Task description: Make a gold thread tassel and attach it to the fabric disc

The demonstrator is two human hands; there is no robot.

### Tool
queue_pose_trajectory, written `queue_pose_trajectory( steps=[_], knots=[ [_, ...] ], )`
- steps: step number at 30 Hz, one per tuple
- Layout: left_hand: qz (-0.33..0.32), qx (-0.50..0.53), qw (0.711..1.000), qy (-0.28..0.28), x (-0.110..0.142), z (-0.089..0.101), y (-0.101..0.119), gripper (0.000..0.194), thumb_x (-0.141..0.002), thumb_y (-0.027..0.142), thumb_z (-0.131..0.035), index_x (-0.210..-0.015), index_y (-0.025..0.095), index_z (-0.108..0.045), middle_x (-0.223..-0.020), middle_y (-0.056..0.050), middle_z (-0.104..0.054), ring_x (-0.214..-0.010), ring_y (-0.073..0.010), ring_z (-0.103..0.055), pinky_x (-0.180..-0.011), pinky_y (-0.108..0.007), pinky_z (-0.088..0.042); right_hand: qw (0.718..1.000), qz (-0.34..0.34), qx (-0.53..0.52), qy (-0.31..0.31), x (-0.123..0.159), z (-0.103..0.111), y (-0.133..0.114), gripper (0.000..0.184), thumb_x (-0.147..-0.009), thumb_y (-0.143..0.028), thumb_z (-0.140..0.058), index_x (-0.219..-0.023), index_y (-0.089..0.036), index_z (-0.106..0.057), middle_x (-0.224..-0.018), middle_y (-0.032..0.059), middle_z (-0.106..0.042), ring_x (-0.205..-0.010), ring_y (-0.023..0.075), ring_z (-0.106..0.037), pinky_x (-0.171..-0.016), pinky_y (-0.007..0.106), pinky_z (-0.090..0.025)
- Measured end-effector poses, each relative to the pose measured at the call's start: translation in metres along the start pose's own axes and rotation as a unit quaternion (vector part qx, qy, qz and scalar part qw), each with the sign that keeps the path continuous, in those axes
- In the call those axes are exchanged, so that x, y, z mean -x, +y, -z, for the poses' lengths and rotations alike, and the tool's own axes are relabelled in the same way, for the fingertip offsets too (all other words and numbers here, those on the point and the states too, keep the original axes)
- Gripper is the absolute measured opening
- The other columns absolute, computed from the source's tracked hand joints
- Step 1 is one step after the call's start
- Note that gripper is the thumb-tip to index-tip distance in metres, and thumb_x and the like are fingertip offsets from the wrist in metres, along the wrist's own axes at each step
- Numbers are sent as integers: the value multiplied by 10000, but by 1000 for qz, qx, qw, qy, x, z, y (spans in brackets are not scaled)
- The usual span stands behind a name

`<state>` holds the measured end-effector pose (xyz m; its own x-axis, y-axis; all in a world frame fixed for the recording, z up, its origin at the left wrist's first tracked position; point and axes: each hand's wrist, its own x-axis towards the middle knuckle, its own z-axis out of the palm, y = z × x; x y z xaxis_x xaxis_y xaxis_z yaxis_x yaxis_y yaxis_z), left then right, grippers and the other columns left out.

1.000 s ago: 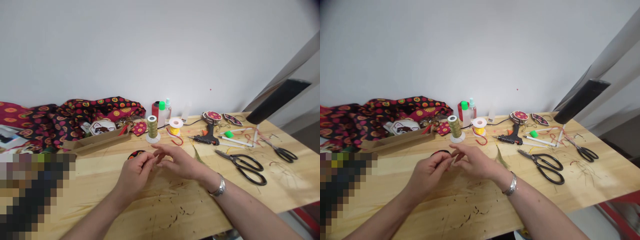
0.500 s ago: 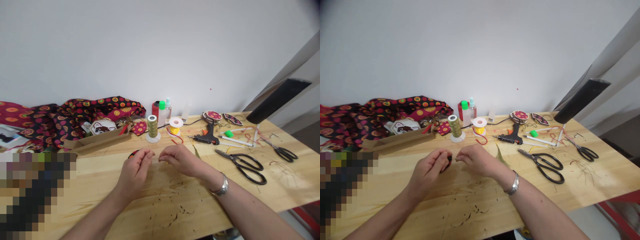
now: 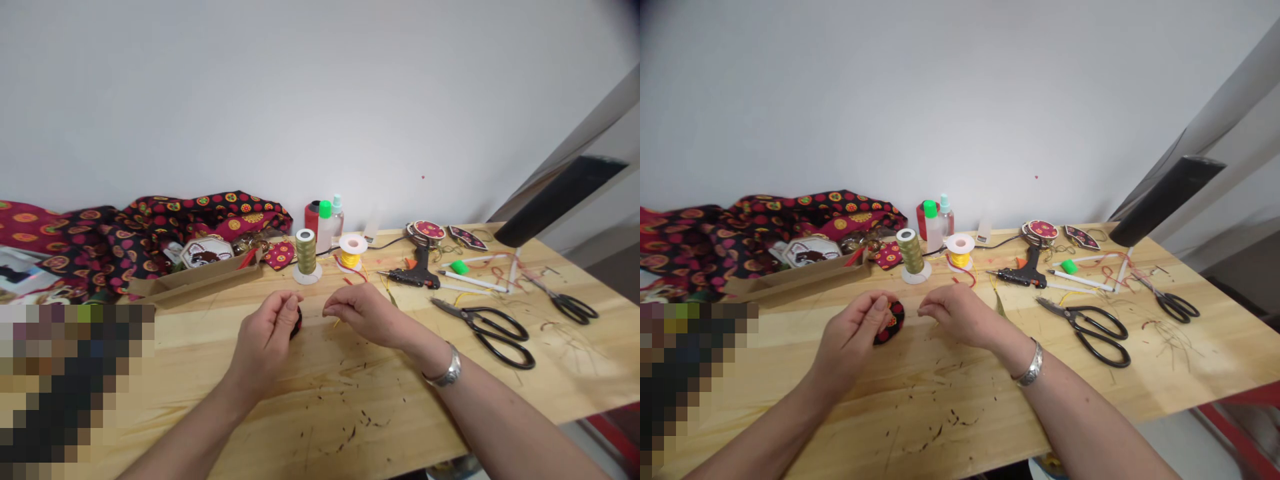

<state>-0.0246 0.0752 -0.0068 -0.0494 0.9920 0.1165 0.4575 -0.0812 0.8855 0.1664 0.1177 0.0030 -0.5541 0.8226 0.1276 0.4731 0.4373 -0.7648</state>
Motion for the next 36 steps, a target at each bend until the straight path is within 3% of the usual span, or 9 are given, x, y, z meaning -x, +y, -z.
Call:
queue_pose_trajectory(
  steps=[4, 8, 11, 14, 18, 21, 25, 31, 36],
  knots=[
    [-45, -74, 996, 29, 0, 2, 1, 264, -896, 384, -452, -936, 189, -626, -819, -32, -687, -742, -171, -622, -682, -255, -468, 1000, -3, 4, 2, 1, 1, 1, 178, -848, -171, -544, -773, -166, -705, -673, 2, -680, -606, 98, -562, -572, 195, -397],
    [-222, -162, 957, 97, 3, 0, 2, 245, -882, 223, -498, -1085, 164, -622, -1172, -119, -640, -1043, -212, -604, -904, -306, -443, 1000, -1, 14, 7, 1, 2, -1, 187, -844, -152, -537, -755, -167, -700, -671, 2, -681, -603, 99, -566, -566, 196, -394],
    [-315, -186, 927, 80, 7, -2, 0, 285, -860, 161, -536, -1137, 166, -606, -1243, -134, -610, -1091, -208, -594, -956, -305, -422, 1000, 0, 18, 3, 1, 2, -3, 197, -843, -134, -525, -755, -167, -698, -673, 4, -685, -600, 102, -570, -567, 199, -397],
    [-307, -197, 931, 32, 8, -3, -3, 344, -852, 218, -566, -1186, 141, -582, -1183, -155, -645, -959, -204, -656, -851, -280, -483, 1000, 3, 18, -4, 1, 1, -4, 203, -837, -106, -512, -760, -152, -695, -703, 19, -697, -610, 102, -575, -579, 201, -403],
    [-231, -194, 953, -15, 6, -6, -6, 415, -855, 281, -550, -1234, 112, -538, -844, -80, -729, -634, -155, -656, -650, -253, -509, 1000, 17, 22, -4, 1, -1, -5, 201, -839, -117, -513, -742, -148, -686, -701, 19, -692, -610, 101, -560, -588, 202, -395],
    [-252, -193, 948, -38, 4, -9, -10, 388, -864, 237, -525, -1226, 97, -528, -758, -35, -721, -549, -129, -623, -562, -229, -480, 999, 20, 26, -7, 1, -1, -5, 204, -839, -115, -511, -723, -140, -677, -654, 7, -670, -571, 91, -527, -555, 193, -374],
    [-347, -253, 903, 0, 3, -8, -15, 261, -891, 200, -487, -1101, 106, -611, -695, -37, -695, -578, -146, -629, -539, -232, -446, 999, 29, -10, -10, 2, -1, -6, 209, -833, -81, -500, -729, -132, -674, -692, 7, -682, -598, 79, -542, -577, 171, -388],
    [-471, -375, 798, 27, -1, -3, -16, 258, -872, 89, -448, -1066, 58, -615, -706, -88, -675, -614, -182, -611, -575, -271, -446, 999, 11, 19, -42, 2, 1, -10, 227, -855, -112, -489, -742, -128, -685, -688, 22, -682, -599, 92, -541, -583, 187, -393],
    [-494, -393, 776, -2, -1, -2, -12, 246, -829, 53, -454, -1000, 46, -631, -697, -85, -656, -632, -193, -601, -622, -297, -461, 998, -2, 29, -60, 2, -1, -8, 229, -864, -130, -481, -788, -124, -697, -756, 42, -704, -653, 108, -574, -626, 203, -412]
  ],
)
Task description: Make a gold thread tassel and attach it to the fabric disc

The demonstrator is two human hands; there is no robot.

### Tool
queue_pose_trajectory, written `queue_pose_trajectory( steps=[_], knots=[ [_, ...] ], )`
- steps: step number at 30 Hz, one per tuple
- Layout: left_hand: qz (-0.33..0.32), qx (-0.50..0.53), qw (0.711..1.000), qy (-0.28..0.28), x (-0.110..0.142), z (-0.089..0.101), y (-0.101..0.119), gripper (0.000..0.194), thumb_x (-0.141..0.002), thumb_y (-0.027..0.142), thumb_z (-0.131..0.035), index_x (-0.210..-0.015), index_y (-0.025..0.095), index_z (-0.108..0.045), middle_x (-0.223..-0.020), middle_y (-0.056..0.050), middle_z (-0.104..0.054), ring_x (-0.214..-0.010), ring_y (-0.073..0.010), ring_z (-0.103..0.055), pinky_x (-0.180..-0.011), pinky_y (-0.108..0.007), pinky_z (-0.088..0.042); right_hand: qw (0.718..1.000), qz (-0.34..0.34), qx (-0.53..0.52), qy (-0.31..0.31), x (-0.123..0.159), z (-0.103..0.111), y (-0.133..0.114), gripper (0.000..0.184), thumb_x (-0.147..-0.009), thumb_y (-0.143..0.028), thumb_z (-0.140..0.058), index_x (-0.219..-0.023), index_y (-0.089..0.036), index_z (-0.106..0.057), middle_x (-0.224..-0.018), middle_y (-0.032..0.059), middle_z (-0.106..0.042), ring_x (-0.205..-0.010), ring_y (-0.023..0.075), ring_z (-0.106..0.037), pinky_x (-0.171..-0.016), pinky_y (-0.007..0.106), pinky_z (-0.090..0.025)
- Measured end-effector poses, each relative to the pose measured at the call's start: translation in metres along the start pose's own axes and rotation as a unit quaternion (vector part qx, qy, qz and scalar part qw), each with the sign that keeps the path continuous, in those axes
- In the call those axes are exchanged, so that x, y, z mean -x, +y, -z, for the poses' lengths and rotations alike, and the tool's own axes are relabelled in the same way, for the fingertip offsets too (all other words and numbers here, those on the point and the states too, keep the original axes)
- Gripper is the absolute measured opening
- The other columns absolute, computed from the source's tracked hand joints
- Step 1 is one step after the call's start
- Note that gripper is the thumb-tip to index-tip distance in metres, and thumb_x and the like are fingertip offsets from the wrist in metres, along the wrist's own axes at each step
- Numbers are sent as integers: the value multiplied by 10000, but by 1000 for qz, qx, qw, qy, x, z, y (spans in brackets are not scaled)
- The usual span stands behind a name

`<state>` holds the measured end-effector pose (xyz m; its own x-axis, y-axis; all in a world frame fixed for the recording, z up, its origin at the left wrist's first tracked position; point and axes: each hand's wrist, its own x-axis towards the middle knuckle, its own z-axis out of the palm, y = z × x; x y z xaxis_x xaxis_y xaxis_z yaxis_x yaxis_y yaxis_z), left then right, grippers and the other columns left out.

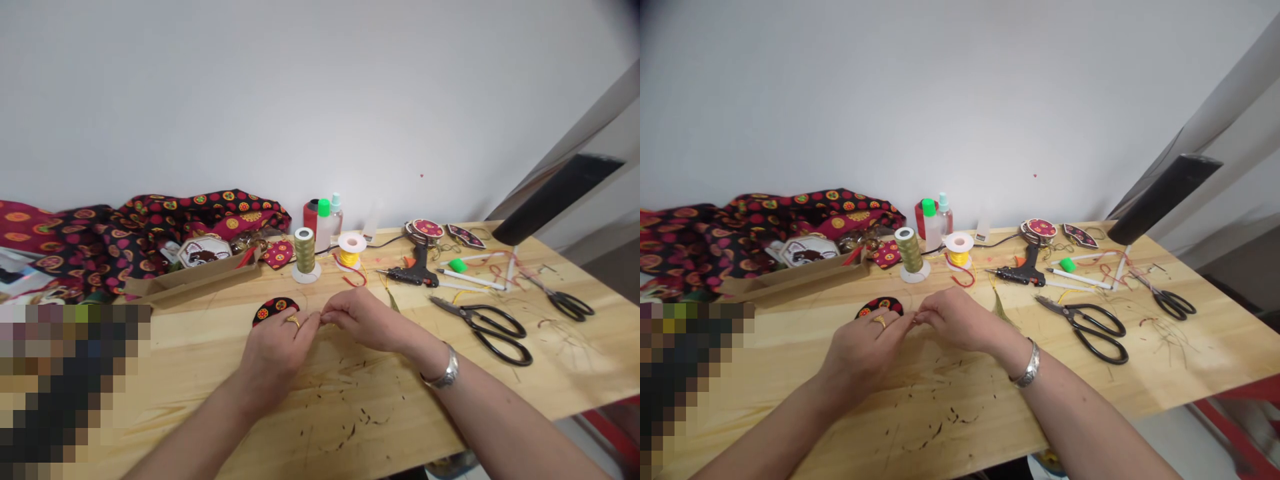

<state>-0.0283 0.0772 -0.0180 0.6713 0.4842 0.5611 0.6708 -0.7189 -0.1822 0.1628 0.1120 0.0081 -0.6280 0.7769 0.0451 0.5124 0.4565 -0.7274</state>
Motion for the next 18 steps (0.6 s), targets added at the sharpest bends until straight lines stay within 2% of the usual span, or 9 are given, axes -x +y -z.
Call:
queue_pose_trajectory(
  steps=[5, 8, 10, 13, 15, 18],
  knots=[
    [60, 21, 998, -12, -2, 2, 4, 212, -821, 74, -460, -806, 129, -664, -575, -32, -610, -536, -191, -576, -504, -289, -415, 1000, 5, 0, -6, -1, 2, 0, 212, -849, -111, -490, -804, -134, -696, -757, 30, -696, -662, 105, -571, -631, 200, -410],
    [149, 74, 986, 7, -2, 2, 2, 203, -844, 147, -478, -805, 144, -677, -575, -23, -649, -478, -172, -570, -468, -278, -400, 999, -17, 25, -20, 1, 16, 3, 186, -829, -111, -512, -784, -145, -690, -731, 19, -675, -645, 107, -554, -624, 209, -395],
    [243, 141, 960, 3, -2, 2, -1, 203, -857, 199, -489, -817, 154, -683, -616, -18, -689, -500, -157, -599, -504, -259, -431, 998, -47, 39, -23, 4, 31, 10, 174, -826, -139, -521, -749, -152, -677, -710, 11, -653, -639, 111, -540, -621, 219, -382],
    [372, 239, 897, -13, -3, 6, -6, 218, -857, 261, -503, -789, 166, -686, -692, -18, -724, -604, -151, -646, -580, -228, -467, 996, -81, 42, -7, 10, 54, 24, 203, -835, -203, -504, -681, -153, -627, -628, -17, -554, -578, 104, -456, -564, 225, -336],
    [424, 282, 861, -16, -4, 7, -8, 226, -846, 296, -517, -771, 170, -688, -720, -17, -730, -638, -149, -645, -603, -216, -470, 994, -104, 31, 22, 13, 65, 33, 234, -841, -256, -490, -646, -154, -571, -585, -36, -455, -542, 97, -377, -529, 229, -297],
    [463, 309, 831, -21, -5, 8, -9, 228, -828, 323, -535, -766, 170, -691, -713, -11, -724, -633, -147, -624, -606, -209, -464, 990, -127, 13, 59, 16, 74, 40, 305, -840, -361, -483, -604, -167, -479, -573, -52, -348, -534, 93, -303, -512, 236, -260]
  ],
)
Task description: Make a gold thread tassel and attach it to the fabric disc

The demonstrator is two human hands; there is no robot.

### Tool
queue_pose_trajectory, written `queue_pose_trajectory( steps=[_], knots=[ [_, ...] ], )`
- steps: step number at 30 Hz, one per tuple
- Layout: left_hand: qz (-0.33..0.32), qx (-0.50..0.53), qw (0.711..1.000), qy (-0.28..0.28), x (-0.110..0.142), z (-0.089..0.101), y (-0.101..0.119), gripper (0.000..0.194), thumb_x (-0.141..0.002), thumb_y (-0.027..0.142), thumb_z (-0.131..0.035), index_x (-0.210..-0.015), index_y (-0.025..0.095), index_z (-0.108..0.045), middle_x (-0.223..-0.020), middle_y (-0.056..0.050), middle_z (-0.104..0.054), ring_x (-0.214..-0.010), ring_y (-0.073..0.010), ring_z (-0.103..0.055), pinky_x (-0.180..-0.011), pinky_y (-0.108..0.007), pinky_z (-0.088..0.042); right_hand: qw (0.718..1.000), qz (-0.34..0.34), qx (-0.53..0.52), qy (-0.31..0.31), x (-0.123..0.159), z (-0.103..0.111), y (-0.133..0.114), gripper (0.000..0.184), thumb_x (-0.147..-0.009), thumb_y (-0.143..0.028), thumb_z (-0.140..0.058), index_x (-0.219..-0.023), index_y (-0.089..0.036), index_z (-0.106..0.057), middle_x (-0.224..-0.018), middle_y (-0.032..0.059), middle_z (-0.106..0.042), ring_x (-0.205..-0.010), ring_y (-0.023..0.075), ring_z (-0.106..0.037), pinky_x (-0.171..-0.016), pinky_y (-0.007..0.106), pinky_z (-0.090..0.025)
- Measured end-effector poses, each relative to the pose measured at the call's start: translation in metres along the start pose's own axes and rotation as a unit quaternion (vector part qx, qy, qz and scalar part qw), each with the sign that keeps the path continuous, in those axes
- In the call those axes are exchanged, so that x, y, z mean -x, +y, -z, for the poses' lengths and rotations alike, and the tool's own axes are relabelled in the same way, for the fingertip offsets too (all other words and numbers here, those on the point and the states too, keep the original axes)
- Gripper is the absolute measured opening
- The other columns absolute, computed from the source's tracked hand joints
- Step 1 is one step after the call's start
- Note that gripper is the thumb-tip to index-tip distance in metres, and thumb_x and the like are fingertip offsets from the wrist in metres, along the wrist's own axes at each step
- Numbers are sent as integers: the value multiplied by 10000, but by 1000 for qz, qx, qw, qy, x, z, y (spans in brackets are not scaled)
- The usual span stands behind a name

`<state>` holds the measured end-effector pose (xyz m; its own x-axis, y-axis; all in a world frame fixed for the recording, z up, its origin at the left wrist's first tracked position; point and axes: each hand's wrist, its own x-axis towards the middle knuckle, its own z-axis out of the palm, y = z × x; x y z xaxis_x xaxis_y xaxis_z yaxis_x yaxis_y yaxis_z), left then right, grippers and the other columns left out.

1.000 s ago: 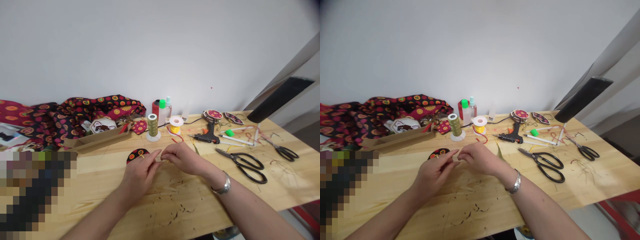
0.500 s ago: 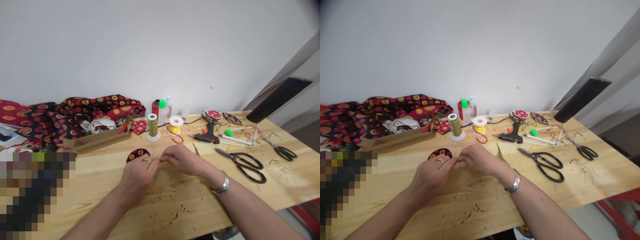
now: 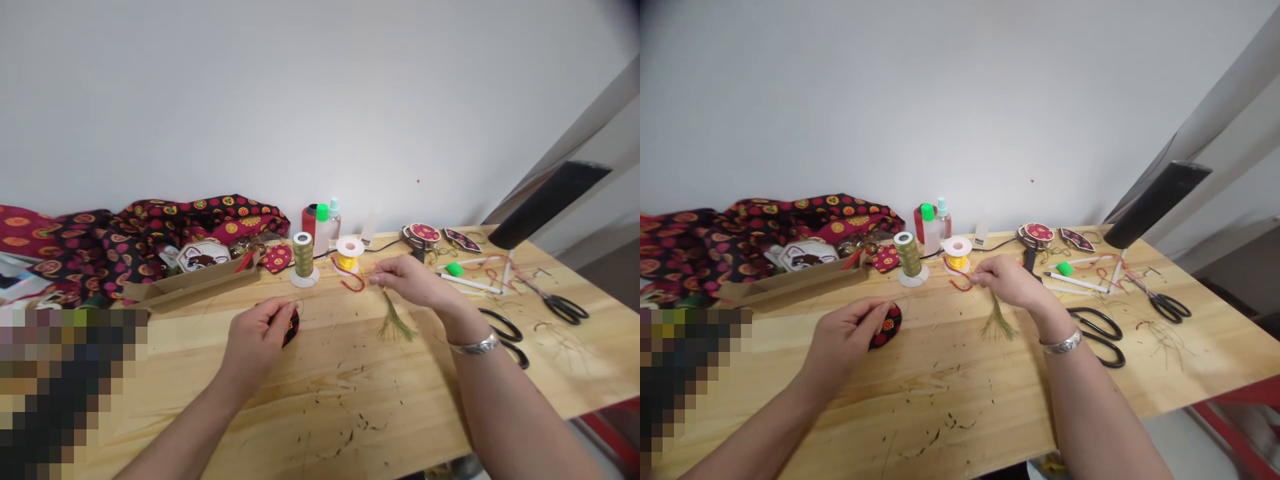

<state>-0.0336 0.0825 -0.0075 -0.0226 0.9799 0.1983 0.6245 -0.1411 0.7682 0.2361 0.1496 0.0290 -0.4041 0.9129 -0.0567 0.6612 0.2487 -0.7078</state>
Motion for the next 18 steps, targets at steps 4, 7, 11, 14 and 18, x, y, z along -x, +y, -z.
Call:
queue_pose_trajectory(
  steps=[4, 7, 11, 14, 18],
  knots=[
    [20, 13, 1000, -6, -1, -1, 1, 238, -818, 336, -538, -765, 167, -698, -703, -8, -719, -632, -146, -613, -608, -206, -459, 1000, -2, 14, 23, 0, 2, -1, 334, -823, -382, -477, -568, -179, -403, -568, -55, -293, -537, 92, -273, -499, 236, -228],
    [21, 16, 1000, -9, -1, -2, 1, 242, -816, 338, -539, -757, 165, -697, -705, -12, -718, -639, -150, -613, -609, -209, -460, 999, 2, 33, 33, 1, 2, -4, 337, -830, -357, -463, -555, -184, -372, -558, -59, -268, -521, 86, -262, -487, 231, -220],
    [7, 10, 1000, -6, -1, -1, 1, 251, -825, 344, -533, -754, 166, -697, -707, -14, -717, -634, -153, -618, -606, -221, -463, 989, -59, 113, 74, 1, 3, -2, 318, -815, -310, -507, -535, -172, -451, -514, -42, -359, -495, 95, -360, -490, 229, -273],
    [-33, -6, 999, -9, 0, -1, 2, 262, -842, 333, -515, -758, 167, -698, -712, -19, -715, -641, -157, -626, -600, -228, -464, 968, -108, 164, 157, -1, -1, -2, 274, -816, -206, -498, -556, -143, -556, -551, 54, -519, -583, 167, -516, -542, 268, -332],
    [-121, -47, 991, -18, 4, -3, 2, 239, -865, 281, -499, -799, 166, -697, -671, -12, -701, -594, -143, -619, -576, -230, -453, 971, -47, 144, 186, -3, -24, -17, 215, -865, -183, -486, -792, -143, -684, -851, 125, -681, -819, 207, -613, -701, 290, -416]
  ],
)
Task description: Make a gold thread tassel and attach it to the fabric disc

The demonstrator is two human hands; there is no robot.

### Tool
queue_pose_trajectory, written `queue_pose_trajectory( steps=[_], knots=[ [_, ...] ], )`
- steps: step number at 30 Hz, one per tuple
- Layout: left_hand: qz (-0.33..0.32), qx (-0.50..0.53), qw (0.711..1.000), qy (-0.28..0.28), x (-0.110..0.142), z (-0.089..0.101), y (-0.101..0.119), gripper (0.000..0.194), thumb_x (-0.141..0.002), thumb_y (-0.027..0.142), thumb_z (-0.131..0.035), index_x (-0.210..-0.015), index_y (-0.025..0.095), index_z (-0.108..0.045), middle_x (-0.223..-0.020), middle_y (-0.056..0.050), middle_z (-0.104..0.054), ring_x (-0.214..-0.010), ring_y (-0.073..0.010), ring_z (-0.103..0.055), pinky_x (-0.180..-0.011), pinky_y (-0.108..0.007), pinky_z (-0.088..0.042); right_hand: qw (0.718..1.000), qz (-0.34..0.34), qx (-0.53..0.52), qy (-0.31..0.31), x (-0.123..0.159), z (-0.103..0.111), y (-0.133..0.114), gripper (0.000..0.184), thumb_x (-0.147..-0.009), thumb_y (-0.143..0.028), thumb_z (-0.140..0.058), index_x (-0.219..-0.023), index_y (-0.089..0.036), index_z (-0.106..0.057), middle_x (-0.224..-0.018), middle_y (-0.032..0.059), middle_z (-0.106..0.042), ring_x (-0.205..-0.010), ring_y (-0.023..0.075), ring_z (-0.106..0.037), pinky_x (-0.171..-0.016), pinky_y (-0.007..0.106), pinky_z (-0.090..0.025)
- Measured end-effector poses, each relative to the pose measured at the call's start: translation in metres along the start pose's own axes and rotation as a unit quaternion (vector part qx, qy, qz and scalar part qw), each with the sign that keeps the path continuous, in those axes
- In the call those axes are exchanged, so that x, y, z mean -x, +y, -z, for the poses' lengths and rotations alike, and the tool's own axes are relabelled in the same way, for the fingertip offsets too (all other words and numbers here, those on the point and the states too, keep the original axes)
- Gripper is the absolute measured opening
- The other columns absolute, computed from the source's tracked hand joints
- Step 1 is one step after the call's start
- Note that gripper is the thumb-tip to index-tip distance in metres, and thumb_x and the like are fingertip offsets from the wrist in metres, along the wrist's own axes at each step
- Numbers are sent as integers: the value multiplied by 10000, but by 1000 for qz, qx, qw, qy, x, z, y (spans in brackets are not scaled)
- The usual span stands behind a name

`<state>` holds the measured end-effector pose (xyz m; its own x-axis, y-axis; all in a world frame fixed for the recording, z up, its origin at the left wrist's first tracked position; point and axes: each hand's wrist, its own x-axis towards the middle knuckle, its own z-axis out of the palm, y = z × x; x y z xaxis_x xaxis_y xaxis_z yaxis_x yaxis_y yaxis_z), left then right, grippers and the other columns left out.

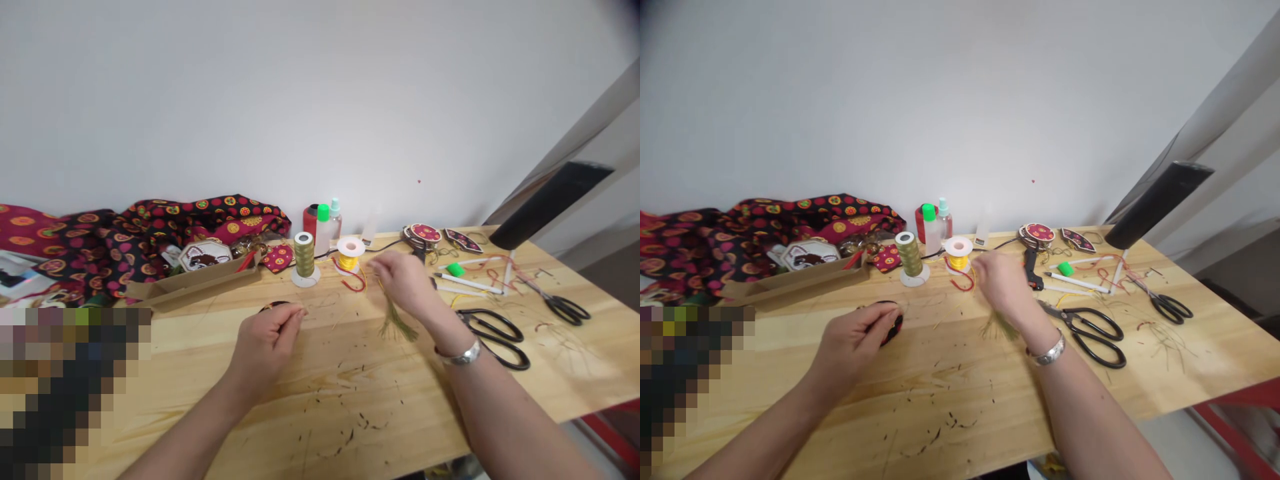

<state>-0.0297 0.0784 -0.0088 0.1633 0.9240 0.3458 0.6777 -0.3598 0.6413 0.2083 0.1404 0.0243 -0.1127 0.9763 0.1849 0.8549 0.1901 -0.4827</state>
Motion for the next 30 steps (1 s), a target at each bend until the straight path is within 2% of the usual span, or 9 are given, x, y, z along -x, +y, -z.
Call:
queue_pose_trajectory(
  steps=[3, 5, 8, 12, 21, 24, 26, 28, 30],
  knots=[
    [-95, -43, 995, 2, 3, -3, -1, 219, -868, 223, -492, -831, 157, -697, -621, -7, -685, -541, -133, -606, -544, -228, -432, 970, 140, -190, -59, 12, -16, -22, 192, -840, -186, -567, -988, -194, -688, -1017, 64, -699, -888, 164, -620, -738, 260, -458],
    [-142, -68, 987, 9, 5, -4, -1, 215, -864, 190, -486, -835, 146, -695, -587, -9, -665, -509, -129, -590, -517, -224, -415, 938, 180, -270, -120, 19, -24, -32, 263, -809, -170, -607, -1063, -207, -665, -1067, 54, -695, -921, 161, -615, -751, 269, -470],
    [-174, -78, 981, 22, 4, -6, -1, 204, -861, 170, -487, -854, 144, -689, -589, -12, -660, -503, -120, -588, -509, -212, -410, 921, 167, -298, -186, 24, -31, -36, 267, -782, -170, -637, -1047, -179, -672, -1010, 63, -713, -871, 150, -620, -772, 279, -472],
    [-189, -79, 978, 36, 3, -6, 1, 205, -867, 167, -481, -841, 152, -684, -577, -4, -647, -486, -111, -576, -501, -205, -403, 917, 109, -308, -228, 21, -33, -32, 187, -771, -191, -639, -942, -144, -700, -822, 48, -718, -738, 136, -621, -691, 258, -478],
    [-189, -94, 977, 26, 6, -9, -6, 180, -868, 170, -489, -858, 158, -668, -573, 0, -620, -511, -128, -573, -512, -230, -408, 933, 108, -274, -210, 19, -29, -32, 102, -778, -167, -601, -728, -141, -686, -616, -7, -628, -580, 92, -537, -553, 197, -412],
    [-178, -77, 981, 23, 6, -10, -6, 161, -864, 154, -508, -930, 159, -655, -703, -30, -676, -640, -148, -628, -598, -243, -466, 937, 114, -269, -190, 20, -26, -33, 107, -774, -152, -600, -700, -137, -676, -597, -8, -619, -564, 89, -529, -543, 191, -401],
    [-170, -77, 981, 59, 5, -8, -3, 227, -849, 149, -540, -1060, 156, -623, -938, -89, -684, -843, -190, -635, -740, -297, -495, 941, 106, -264, -182, 19, -24, -32, 117, -774, -145, -594, -686, -137, -670, -586, -7, -618, -547, 88, -524, -533, 192, -394],
    [-166, -94, 972, 135, 3, -4, 1, 343, -822, 143, -584, -1164, 170, -582, -1181, -141, -586, -991, -231, -576, -849, -371, -473, 946, 97, -256, -175, 17, -23, -30, 127, -780, -147, -586, -684, -137, -668, -580, -7, -616, -529, 86, -511, -523, 194, -386],
    [-169, -96, 961, 199, 3, -1, 6, 377, -807, 120, -604, -1177, 192, -583, -1274, -145, -507, -971, -219, -560, -864, -382, -463, 951, 92, -245, -166, 15, -22, -28, 131, -787, -154, -584, -690, -137, -669, -579, -6, -614, -522, 86, -500, -519, 195, -378]
  ],
)
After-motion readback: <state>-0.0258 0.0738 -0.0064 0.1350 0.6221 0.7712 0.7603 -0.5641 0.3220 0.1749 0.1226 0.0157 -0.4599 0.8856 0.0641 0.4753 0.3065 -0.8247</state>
